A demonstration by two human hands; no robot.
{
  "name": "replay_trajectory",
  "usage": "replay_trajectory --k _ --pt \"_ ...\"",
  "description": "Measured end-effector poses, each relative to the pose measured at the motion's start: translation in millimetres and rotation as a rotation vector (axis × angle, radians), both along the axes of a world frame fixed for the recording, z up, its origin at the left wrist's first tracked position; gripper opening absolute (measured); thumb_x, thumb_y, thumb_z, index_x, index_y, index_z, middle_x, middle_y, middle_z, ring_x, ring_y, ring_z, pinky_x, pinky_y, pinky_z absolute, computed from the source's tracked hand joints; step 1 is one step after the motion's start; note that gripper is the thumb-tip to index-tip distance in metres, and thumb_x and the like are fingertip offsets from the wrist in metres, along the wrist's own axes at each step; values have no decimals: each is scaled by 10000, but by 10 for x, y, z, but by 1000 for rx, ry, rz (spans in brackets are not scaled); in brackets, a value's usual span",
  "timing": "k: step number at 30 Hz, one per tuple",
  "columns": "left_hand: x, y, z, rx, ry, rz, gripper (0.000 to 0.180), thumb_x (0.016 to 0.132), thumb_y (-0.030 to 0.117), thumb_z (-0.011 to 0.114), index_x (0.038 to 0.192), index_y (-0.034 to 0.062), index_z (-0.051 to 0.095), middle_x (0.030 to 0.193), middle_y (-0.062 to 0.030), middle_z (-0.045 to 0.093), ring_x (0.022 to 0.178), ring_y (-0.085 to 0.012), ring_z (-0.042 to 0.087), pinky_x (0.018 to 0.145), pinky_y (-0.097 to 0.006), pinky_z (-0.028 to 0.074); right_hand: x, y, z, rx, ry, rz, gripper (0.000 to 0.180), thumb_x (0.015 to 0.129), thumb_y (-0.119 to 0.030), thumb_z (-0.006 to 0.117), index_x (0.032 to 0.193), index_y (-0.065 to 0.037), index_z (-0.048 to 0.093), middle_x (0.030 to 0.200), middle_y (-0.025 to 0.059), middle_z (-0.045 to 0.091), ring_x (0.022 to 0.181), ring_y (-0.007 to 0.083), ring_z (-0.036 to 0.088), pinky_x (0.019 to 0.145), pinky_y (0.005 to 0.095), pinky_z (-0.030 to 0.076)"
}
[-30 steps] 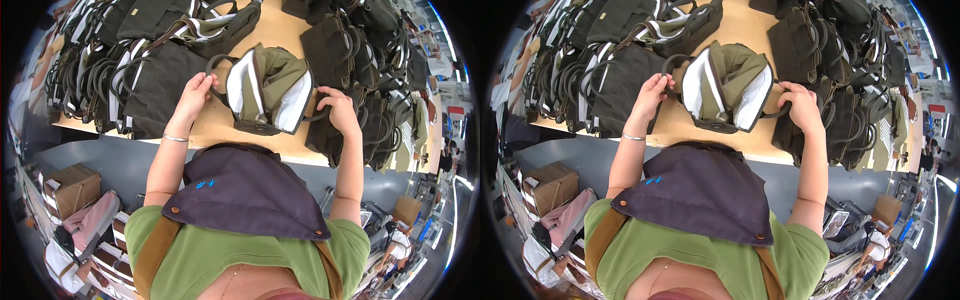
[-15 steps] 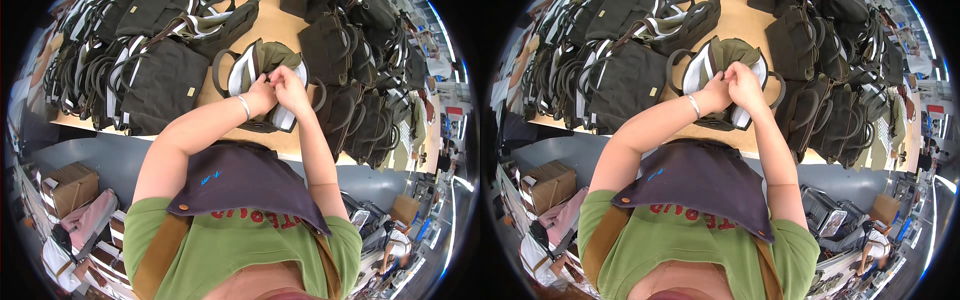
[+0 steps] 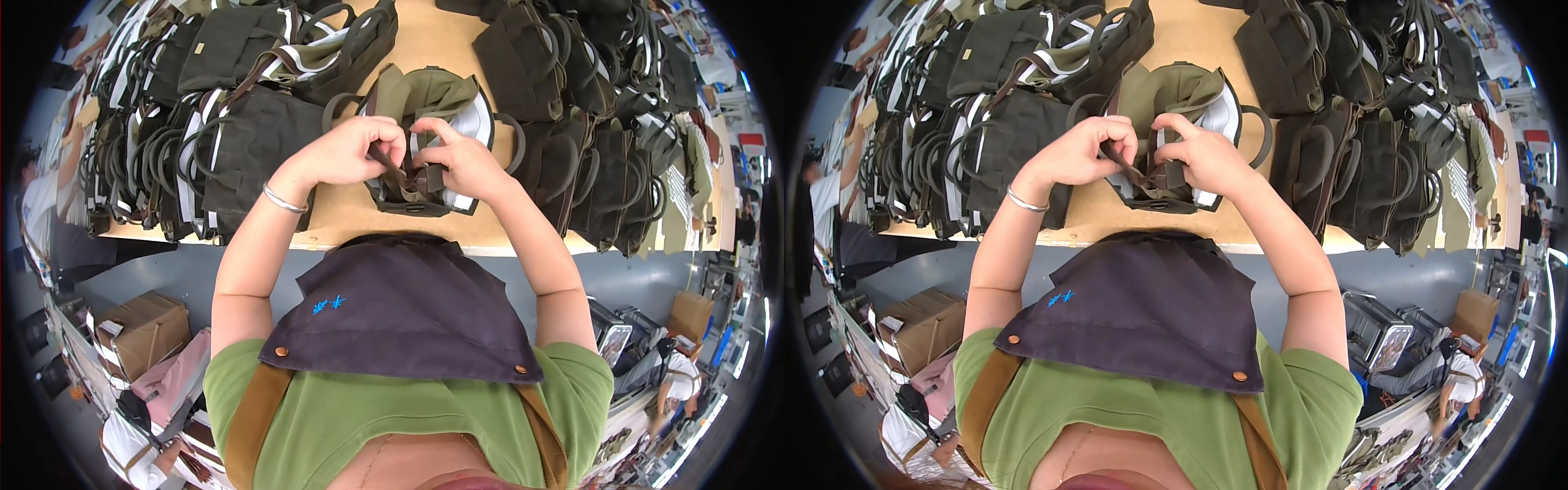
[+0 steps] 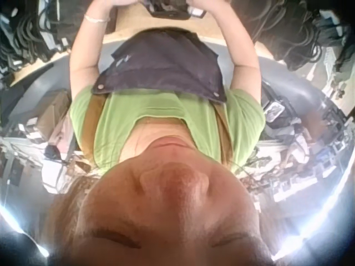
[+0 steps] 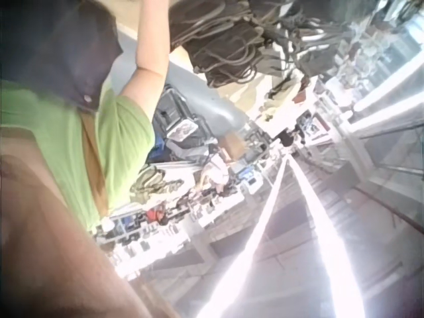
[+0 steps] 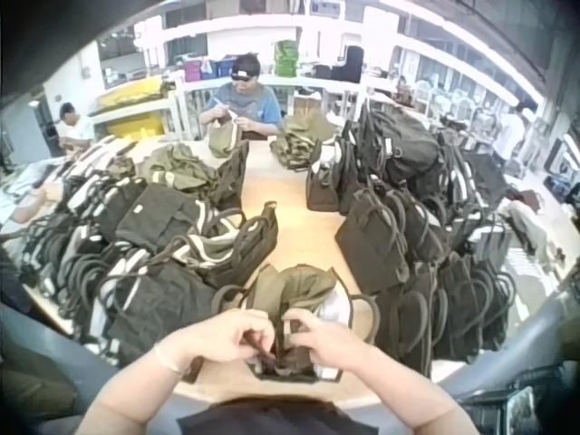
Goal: The person repeatedly handles dark green canvas bags on a wooden table, opening and closing the zippers and adjusting the handles. The person works on multiple bags in a sequence, manipulating the zipper pulls and fabric flaps by hand.
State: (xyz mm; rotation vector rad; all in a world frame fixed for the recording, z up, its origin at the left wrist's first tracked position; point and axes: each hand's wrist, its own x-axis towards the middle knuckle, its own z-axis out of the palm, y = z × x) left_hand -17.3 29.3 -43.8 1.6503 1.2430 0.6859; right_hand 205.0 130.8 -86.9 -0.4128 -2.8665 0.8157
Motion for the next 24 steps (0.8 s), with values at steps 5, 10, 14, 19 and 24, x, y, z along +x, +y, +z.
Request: replay_trajectory --k 5,10,14,19,24 --pt "46 -27 -42 93 22 -11 168 656 -81 573 788 21 595 817 -62 544 748 -191 552 646 -297 445 -134 -29 88 116 -125 173 365 672 0 654 982 -194 665 1339 -16 492 925 262 650 724 401 539" --pt "100 -132 131 42 383 -9 88 705 65 650 783 25 640 650 -119 608 638 -272 610 605 -367 461 -69 123 212 114 -126 133 243 698 -42 684 924 -103 618 1222 19 560 888 271 646 685 417 523" --pt "130 -103 -17 151 411 61 126 793 91 657 895 45 716 672 -116 645 649 -276 633 649 -367 494 -29 170 277 197 -146 119 234 729 -91 710 947 -119 630 1069 38 575 842 290 636 666 424 520" --pt "180 -26 -100 82 -259 -35 111 825 24 637 918 -8 689 770 -61 642 773 -168 648 721 -303 520 -120 132 188 240 -36 254 250 729 -82 697 967 -145 651 1132 33 545 920 265 628 712 408 533" --pt "189 -102 158 -61 41 0 198 792 163 752 867 -9 691 811 -79 686 716 -147 637 665 -275 495 -169 197 272 196 -71 213 253 691 -68 721 928 -101 638 1061 41 570 886 269 638 708 407 529"
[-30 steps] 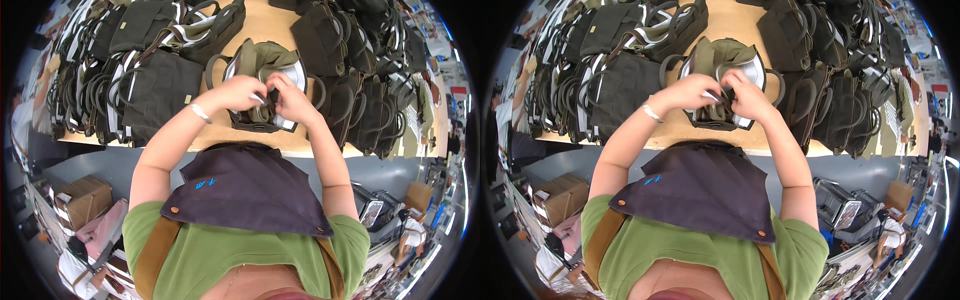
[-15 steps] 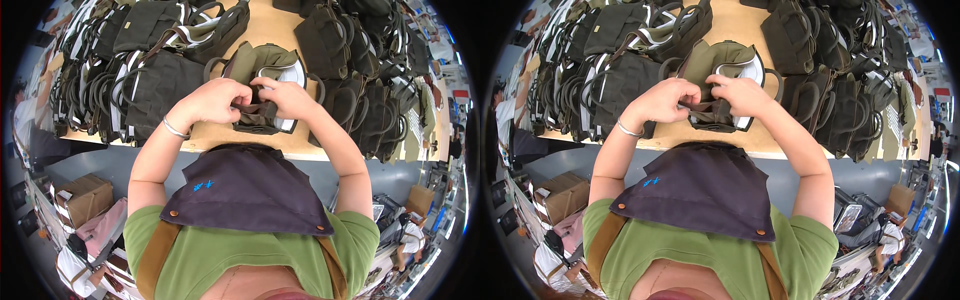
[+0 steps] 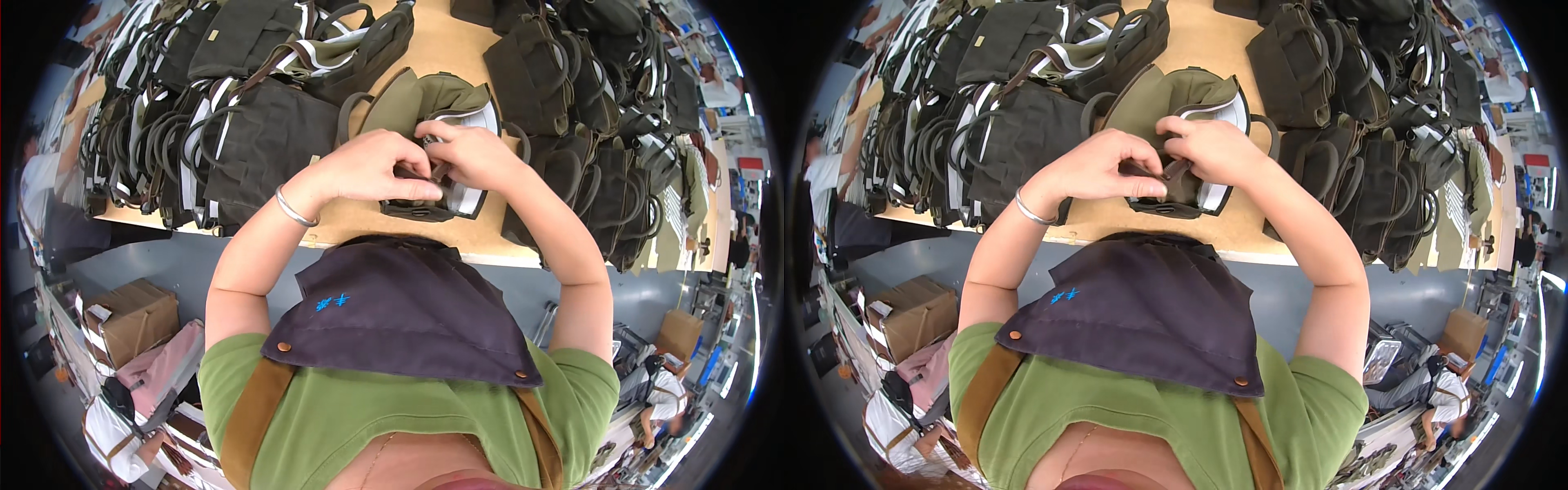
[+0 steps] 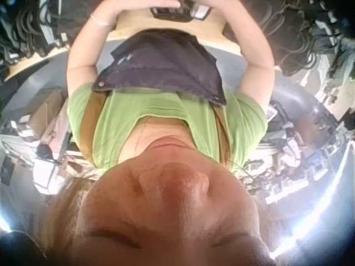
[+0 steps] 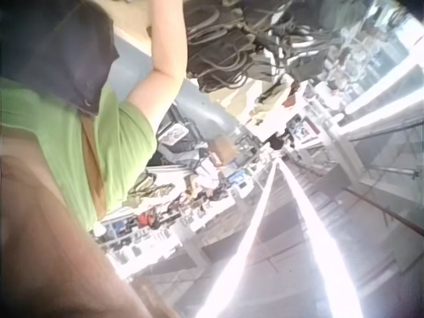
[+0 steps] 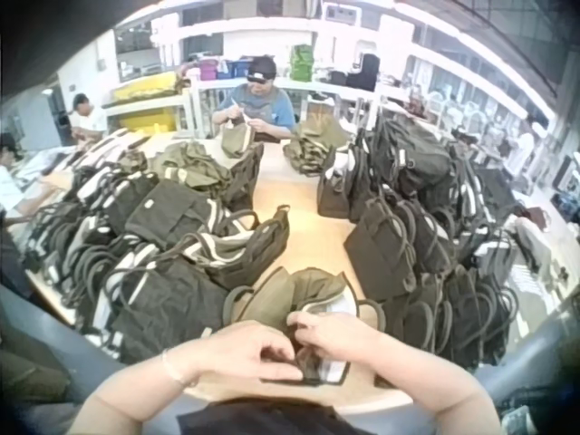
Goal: The person repeatedly handles dark green canvas bags on a wooden table, opening and closing the zippers and adjusting the handles. The person works on multiple bags in a sequence, manipulating the zipper pulls and fabric flaps by hand.
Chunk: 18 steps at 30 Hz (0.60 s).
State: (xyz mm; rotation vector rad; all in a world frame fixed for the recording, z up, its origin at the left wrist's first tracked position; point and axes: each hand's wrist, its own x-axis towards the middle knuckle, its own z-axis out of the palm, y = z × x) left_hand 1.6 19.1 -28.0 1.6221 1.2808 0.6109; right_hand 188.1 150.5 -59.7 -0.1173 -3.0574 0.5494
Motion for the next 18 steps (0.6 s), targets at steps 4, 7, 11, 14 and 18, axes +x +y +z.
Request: replay_trajectory --k 4,7,11,14,18 --pt "-23 -14 31 115 192 123 278 757 260 807 845 12 719 744 -80 658 632 -181 609 642 -281 489 206 122 116 -188 -15 -73 254 664 -51 756 868 -37 605 762 61 581 706 244 622 605 362 501" --pt "-100 31 -149 70 1 45 328 855 341 718 852 13 720 716 -79 633 626 -175 588 611 -302 465 299 73 244 -356 -70 -154 244 692 -93 784 852 -11 618 700 81 542 615 172 571 555 308 472" --pt "-87 161 -191 -3 145 101 306 872 342 698 914 40 716 765 -78 645 684 -174 603 604 -335 440 376 54 250 -482 -66 -216 215 742 -93 774 853 1 617 703 76 564 586 139 564 547 292 468" --pt "34 167 -267 353 435 167 244 787 305 760 875 87 696 746 -47 628 729 -192 611 683 -341 407 393 56 188 -470 -92 -254 180 789 -92 746 845 3 604 695 80 589 573 141 576 547 296 473" --pt "170 311 -551 814 806 438 297 708 286 787 917 135 641 725 10 589 777 -204 613 790 -357 367 279 -3 198 -609 -281 -426 166 860 -117 681 883 13 581 719 99 632 589 162 641 561 314 503"
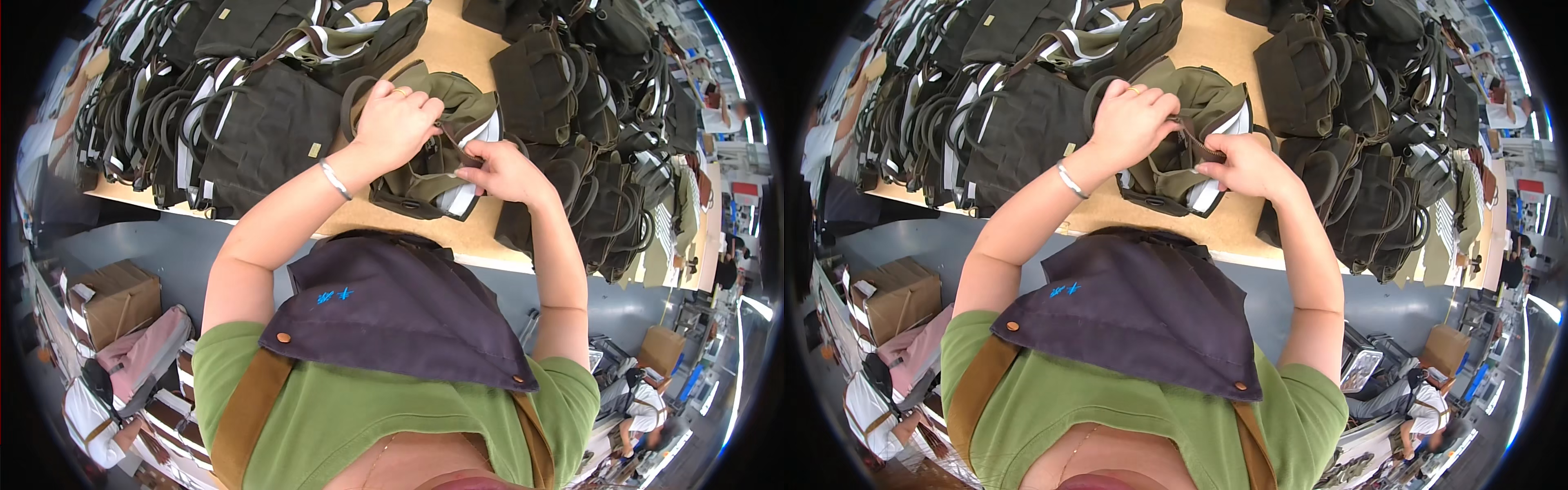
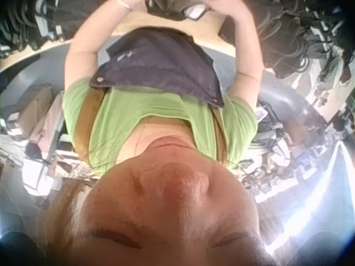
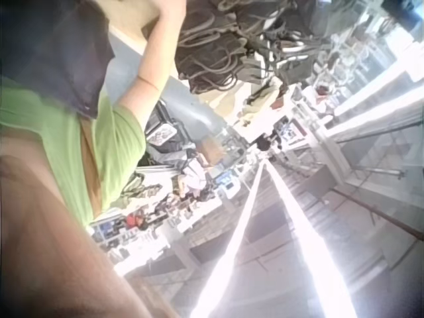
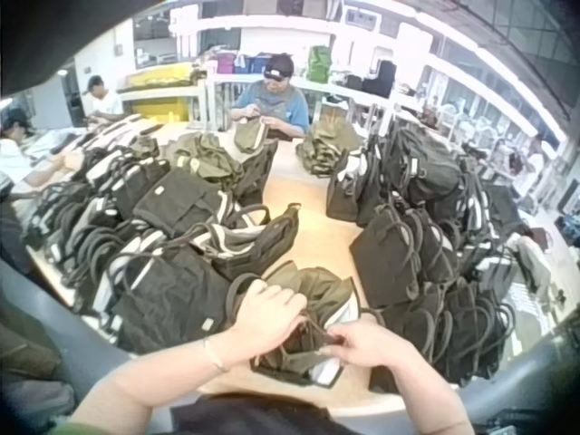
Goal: The person repeatedly handles dark green canvas bags on a wooden table, opening and closing the zippers and adjusting the handles. The person works on multiple bags in a sequence, manipulating the zipper pulls and fabric flaps by hand.
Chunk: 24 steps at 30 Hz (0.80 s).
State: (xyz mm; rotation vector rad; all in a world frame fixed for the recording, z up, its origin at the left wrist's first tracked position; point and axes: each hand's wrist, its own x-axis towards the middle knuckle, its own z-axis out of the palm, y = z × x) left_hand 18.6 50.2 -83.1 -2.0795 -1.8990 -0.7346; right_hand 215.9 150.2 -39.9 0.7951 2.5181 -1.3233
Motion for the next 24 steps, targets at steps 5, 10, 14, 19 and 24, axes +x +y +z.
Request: replay_trajectory --k 5,10,14,19,24 --pt "298 -293 99 -14 -63 -93 393 660 189 796 977 156 567 986 -70 498 953 -273 493 794 -397 365 -78 -145 -97 -169 -90 -178 173 936 -151 598 945 16 553 805 125 644 637 155 682 596 294 544" --pt "729 -827 -224 -145 -335 -179 266 722 157 755 942 127 608 901 -52 541 881 -246 531 761 -368 419 -66 -95 -360 -234 83 -134 204 977 -190 557 934 8 534 780 97 617 724 162 692 627 307 516" --pt "625 -806 -390 -139 -397 -161 173 721 163 751 851 100 656 785 -22 564 811 -230 553 725 -364 428 -146 -128 -204 -155 63 -11 230 980 -218 564 930 6 551 773 76 606 740 128 659 666 301 506" --pt "262 -666 372 -54 -565 -225 113 776 140 746 869 89 708 730 -24 594 739 -231 544 693 -355 415 -239 131 355 -173 91 95 206 961 -200 602 939 5 608 778 0 609 739 63 551 683 247 475" --pt "185 -613 420 -165 -768 -264 117 765 141 768 843 77 708 713 -37 633 725 -236 558 688 -361 435 -239 55 404 -387 171 12 187 945 -157 624 1017 14 650 850 -18 642 804 52 523 769 243 465"
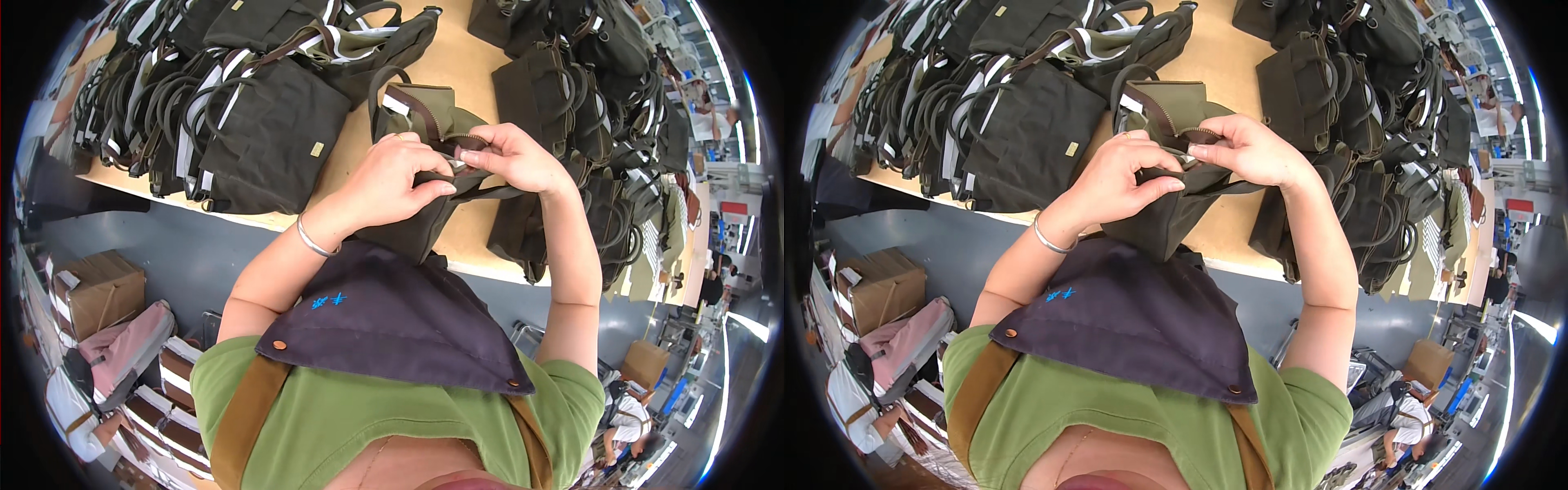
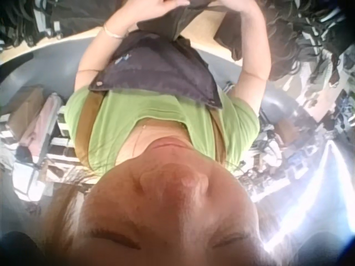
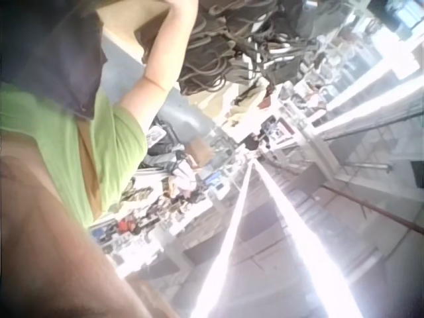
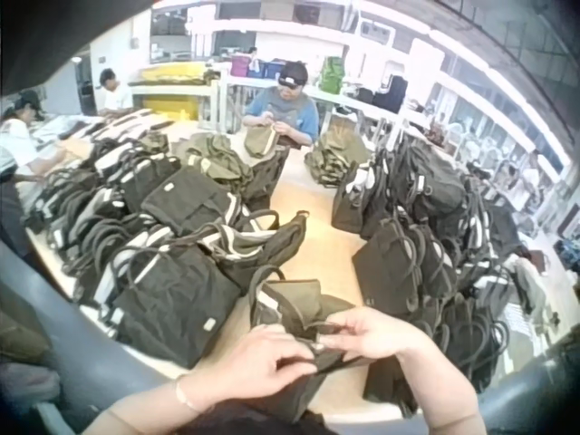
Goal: The person repeatedly handles dark green canvas bags on a wooden table, opening and closing the zippers and adjusting the handles. The person works on multiple bags in a sequence, manipulating the zipper pulls and fabric flaps by hand.
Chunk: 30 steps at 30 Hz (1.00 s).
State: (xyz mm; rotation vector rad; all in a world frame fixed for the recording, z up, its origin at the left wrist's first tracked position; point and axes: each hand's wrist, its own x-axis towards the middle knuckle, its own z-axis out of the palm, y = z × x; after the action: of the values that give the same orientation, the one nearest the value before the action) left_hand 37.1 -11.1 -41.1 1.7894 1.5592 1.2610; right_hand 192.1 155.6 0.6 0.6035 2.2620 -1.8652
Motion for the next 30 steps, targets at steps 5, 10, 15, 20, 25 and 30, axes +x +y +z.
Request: replay_trajectory --k 5,10,15,20,25,30 --pt "18 13 -55 -26 -21 -67 127 760 164 777 825 81 705 823 -41 662 771 -230 574 696 -348 447 -7 110 30 -23 -163 162 178 938 -122 628 1055 7 669 864 -41 647 793 32 517 756 223 459" --pt "66 -27 -66 60 11 54 145 783 180 759 863 96 672 1090 -29 632 868 -235 597 766 -356 440 18 102 47 -92 -99 93 168 927 -76 627 1053 25 673 892 -29 669 814 24 545 764 204 464" --pt "50 -23 1 -29 115 17 137 821 207 720 878 106 648 987 -23 648 889 -239 614 812 -361 408 36 120 49 -126 -99 121 192 885 43 578 1056 66 663 954 33 697 891 56 599 846 219 482" --pt "65 -13 67 -124 94 16 154 818 232 721 838 98 648 841 -25 651 856 -239 613 786 -370 400 37 183 55 -89 -145 178 314 783 136 468 1022 88 666 959 72 700 919 102 627 890 250 491" --pt "80 8 33 -119 65 25 160 805 227 732 808 89 651 832 -35 648 829 -244 614 770 -371 403 24 182 69 19 -139 224 381 678 141 418 948 86 681 894 102 690 882 145 637 867 289 500" --pt "83 -5 52 -124 33 27 154 794 207 741 795 83 649 808 -38 644 794 -247 614 755 -378 403 2 175 88 114 -126 280 342 664 133 439 899 76 681 840 114 672 808 155 618 781 285 490"
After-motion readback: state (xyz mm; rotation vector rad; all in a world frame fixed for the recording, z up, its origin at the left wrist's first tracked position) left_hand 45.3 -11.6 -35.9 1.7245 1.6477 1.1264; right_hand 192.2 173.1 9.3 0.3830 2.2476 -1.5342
